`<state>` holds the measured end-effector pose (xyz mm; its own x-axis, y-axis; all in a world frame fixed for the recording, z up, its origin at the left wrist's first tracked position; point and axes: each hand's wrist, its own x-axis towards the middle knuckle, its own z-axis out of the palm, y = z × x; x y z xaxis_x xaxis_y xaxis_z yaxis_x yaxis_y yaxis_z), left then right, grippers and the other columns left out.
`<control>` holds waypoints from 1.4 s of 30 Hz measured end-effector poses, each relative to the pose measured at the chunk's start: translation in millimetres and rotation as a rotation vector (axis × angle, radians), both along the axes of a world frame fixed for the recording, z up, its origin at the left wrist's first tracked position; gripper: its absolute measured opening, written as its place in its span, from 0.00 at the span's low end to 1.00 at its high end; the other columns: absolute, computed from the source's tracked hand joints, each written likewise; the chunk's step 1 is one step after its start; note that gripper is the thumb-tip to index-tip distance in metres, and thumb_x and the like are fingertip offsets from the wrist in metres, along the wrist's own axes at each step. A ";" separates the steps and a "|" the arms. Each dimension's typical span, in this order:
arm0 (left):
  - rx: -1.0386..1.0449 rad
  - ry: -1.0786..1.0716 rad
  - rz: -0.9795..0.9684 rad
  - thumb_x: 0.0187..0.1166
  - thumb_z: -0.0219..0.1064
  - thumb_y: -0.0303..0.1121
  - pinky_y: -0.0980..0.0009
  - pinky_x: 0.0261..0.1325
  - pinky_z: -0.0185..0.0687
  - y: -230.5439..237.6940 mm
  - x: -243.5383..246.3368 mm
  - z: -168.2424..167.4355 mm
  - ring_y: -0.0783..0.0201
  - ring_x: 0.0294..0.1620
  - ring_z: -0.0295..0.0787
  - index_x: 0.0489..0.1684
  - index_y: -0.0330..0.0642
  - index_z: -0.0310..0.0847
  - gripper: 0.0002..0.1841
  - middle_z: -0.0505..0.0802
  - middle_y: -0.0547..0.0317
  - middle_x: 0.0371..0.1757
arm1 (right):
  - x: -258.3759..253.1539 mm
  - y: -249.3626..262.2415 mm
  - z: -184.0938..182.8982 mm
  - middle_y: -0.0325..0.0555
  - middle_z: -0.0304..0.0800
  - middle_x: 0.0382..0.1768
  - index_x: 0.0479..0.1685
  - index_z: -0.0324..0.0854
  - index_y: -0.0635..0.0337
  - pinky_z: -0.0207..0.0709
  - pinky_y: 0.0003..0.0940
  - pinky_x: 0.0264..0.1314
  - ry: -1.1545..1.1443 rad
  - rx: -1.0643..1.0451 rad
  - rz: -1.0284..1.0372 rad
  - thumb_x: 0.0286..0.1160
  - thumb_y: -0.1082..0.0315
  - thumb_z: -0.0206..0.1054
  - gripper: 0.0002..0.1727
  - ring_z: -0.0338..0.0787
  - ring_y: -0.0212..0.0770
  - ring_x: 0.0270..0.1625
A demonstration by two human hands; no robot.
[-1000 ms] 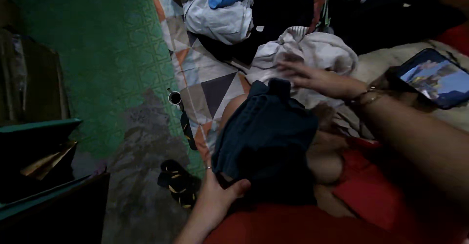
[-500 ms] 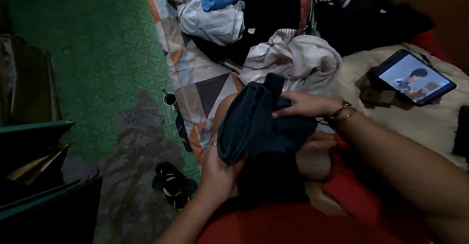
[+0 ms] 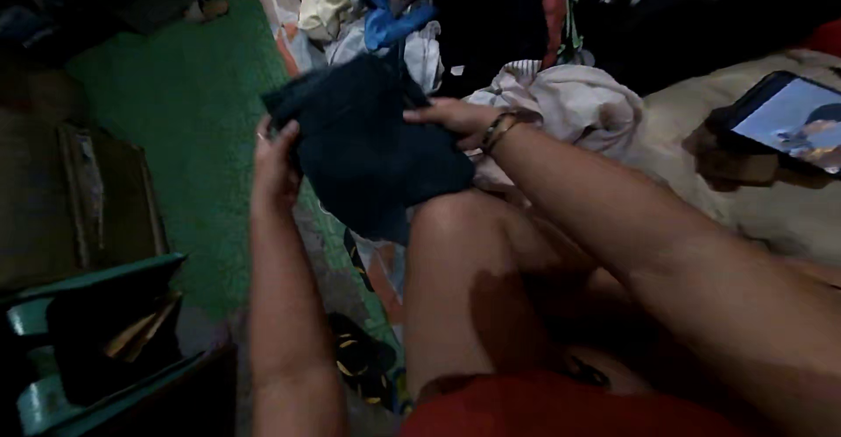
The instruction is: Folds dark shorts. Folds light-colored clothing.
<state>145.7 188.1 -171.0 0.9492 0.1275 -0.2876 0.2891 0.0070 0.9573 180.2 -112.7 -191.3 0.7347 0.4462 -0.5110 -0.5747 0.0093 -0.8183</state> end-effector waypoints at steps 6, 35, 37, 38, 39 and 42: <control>0.227 0.338 -0.005 0.80 0.72 0.49 0.46 0.65 0.86 -9.6 -10.3 -129.2 0.44 0.66 0.87 0.96 0.55 0.36 0.50 0.81 0.35 0.75 | -6.6 -12.2 -105.1 0.59 0.69 0.85 0.96 0.45 0.34 0.66 0.67 0.81 -0.237 -0.525 0.283 0.65 0.49 0.82 0.58 0.74 0.61 0.82; 1.411 -0.201 -0.691 0.81 0.68 0.33 0.12 0.73 0.48 -223.0 101.6 -34.8 0.17 0.89 0.45 0.85 0.54 0.72 0.29 0.52 0.28 0.93 | -199.8 -161.9 32.2 0.68 0.72 0.79 0.95 0.54 0.44 0.72 0.65 0.74 -0.224 -0.798 0.579 0.84 0.58 0.68 0.40 0.80 0.68 0.74; 1.406 -0.014 -0.771 0.87 0.61 0.28 0.22 0.77 0.56 -233.1 99.0 7.6 0.21 0.87 0.54 0.89 0.49 0.66 0.28 0.56 0.30 0.92 | -207.6 -174.7 2.8 0.67 0.69 0.78 0.93 0.58 0.44 0.74 0.62 0.71 -0.225 -0.753 0.459 0.81 0.61 0.70 0.40 0.80 0.67 0.70; 1.395 0.021 -0.770 0.88 0.59 0.29 0.26 0.77 0.60 -232.3 103.3 15.8 0.24 0.85 0.60 0.88 0.47 0.65 0.27 0.61 0.31 0.90 | -205.2 -177.2 -3.7 0.67 0.70 0.79 0.92 0.60 0.49 0.73 0.63 0.73 -0.218 -0.775 0.421 0.79 0.58 0.72 0.40 0.79 0.67 0.72; 1.385 -0.023 -0.722 0.88 0.61 0.32 0.29 0.73 0.68 -227.5 110.2 11.6 0.26 0.80 0.69 0.86 0.45 0.69 0.26 0.69 0.32 0.86 | -200.8 -178.1 -4.8 0.66 0.72 0.78 0.90 0.63 0.52 0.72 0.64 0.74 -0.223 -0.801 0.405 0.79 0.55 0.72 0.39 0.79 0.66 0.74; 1.343 -0.224 -0.533 0.78 0.71 0.34 0.24 0.63 0.75 -206.2 130.0 -4.1 0.25 0.68 0.81 0.78 0.40 0.75 0.27 0.80 0.31 0.76 | -190.6 -175.5 3.9 0.64 0.77 0.74 0.94 0.57 0.46 0.72 0.63 0.73 -0.284 -0.746 0.364 0.85 0.54 0.66 0.38 0.81 0.64 0.71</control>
<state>275.8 -18.1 -175.1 0.9768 -0.1982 -0.0814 -0.1810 -0.9666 0.1813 -10.4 -288.2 -187.4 0.7556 0.3000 -0.5824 -0.2112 -0.7299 -0.6501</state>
